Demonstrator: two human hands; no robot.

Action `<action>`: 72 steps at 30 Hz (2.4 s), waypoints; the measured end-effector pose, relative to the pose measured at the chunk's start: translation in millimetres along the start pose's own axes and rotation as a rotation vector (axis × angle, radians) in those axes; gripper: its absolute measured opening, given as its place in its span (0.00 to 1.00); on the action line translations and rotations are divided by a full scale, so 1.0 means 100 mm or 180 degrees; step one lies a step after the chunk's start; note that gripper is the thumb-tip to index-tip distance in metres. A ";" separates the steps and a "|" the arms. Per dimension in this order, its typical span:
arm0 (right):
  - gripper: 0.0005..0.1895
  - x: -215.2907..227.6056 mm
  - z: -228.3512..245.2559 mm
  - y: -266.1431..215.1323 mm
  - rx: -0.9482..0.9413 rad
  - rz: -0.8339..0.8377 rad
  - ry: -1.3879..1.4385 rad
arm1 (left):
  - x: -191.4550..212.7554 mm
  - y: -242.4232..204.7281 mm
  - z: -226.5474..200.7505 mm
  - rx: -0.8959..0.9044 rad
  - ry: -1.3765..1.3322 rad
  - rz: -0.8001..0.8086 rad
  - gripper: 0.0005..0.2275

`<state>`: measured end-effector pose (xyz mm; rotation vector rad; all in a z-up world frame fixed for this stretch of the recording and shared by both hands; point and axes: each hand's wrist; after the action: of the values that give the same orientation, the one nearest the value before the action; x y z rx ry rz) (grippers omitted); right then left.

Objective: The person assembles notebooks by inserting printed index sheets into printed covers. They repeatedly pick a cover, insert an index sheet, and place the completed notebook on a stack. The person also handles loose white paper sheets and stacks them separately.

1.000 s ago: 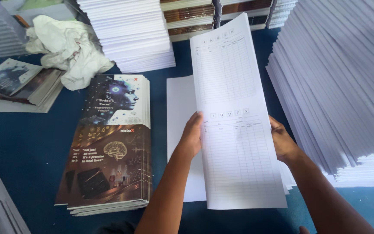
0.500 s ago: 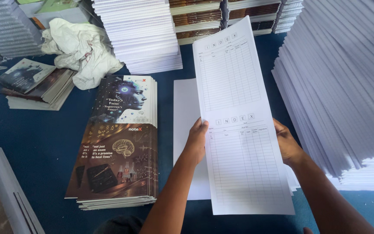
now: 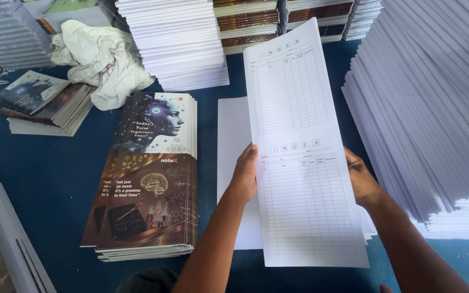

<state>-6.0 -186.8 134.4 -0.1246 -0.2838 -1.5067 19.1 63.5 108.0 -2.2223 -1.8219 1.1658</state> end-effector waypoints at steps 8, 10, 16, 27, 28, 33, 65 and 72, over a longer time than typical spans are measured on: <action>0.25 0.01 -0.04 0.02 0.0074 0.0066 0.0101 | -0.02 -0.02 -0.02 0.0062 -0.0014 -0.0001 0.27; 0.25 0.00 -0.02 0.01 -0.0005 0.0011 0.0099 | -0.01 -0.01 -0.02 0.0046 -0.0090 0.0072 0.26; 0.26 -0.01 0.06 0.00 -0.0083 -0.0052 -0.0044 | 0.06 0.10 -0.01 0.0089 -0.0055 -0.0074 0.24; 0.21 0.01 -0.04 0.03 -0.0069 0.0154 -0.0270 | 0.16 0.19 0.00 0.0294 -0.0391 0.0159 0.28; 0.21 0.01 -0.06 0.03 -0.0143 0.0146 -0.0348 | 0.14 0.19 0.01 0.0317 -0.0452 0.0131 0.28; 0.22 0.00 -0.13 0.04 -0.0137 0.0227 -0.0315 | 0.12 0.16 0.04 0.0624 -0.0519 0.0170 0.31; 0.63 -0.01 -0.46 0.23 -0.1287 -0.0377 0.2582 | 0.13 0.17 0.06 0.0179 -0.0092 0.0446 0.33; 0.59 -0.01 -0.10 0.21 -0.0888 0.0050 0.1520 | 0.15 0.27 0.14 0.0325 0.0161 0.0198 0.31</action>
<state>15.4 -187.1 126.8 0.0143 0.3101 -1.5052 33.9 62.2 77.8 -2.2452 -1.6475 1.1733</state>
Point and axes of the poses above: each hand's wrist, its own y-axis towards the middle knuckle, its own x-axis out of the back of the hand, z = x × y, and after that the axes turned 14 degrees about x, right-handed
